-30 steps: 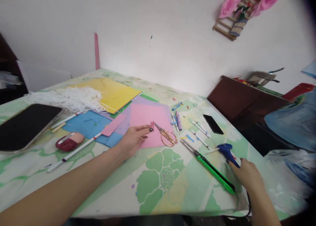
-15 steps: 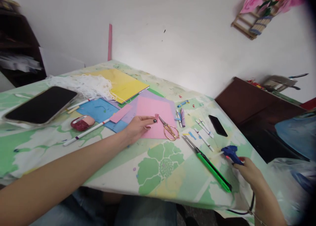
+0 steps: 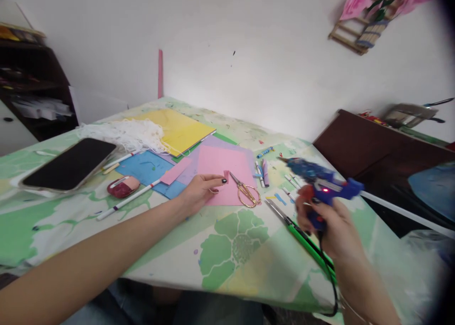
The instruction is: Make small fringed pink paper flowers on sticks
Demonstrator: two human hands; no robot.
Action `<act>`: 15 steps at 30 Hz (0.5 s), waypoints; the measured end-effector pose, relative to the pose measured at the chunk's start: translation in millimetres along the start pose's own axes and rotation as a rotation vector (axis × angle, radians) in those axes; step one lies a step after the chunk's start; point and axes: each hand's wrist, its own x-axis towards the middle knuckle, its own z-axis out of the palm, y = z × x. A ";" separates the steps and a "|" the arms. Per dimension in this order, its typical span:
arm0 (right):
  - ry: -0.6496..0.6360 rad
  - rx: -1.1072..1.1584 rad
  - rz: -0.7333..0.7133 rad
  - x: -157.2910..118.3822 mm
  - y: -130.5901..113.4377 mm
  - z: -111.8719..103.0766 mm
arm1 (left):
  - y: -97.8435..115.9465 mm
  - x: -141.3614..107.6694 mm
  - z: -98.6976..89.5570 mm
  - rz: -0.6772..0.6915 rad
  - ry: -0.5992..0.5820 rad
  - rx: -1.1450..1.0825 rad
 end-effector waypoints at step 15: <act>-0.308 -0.167 -0.004 4.9 54.9 50.9 | 2.5 -2.3 3.9 -0.041 0.074 -0.064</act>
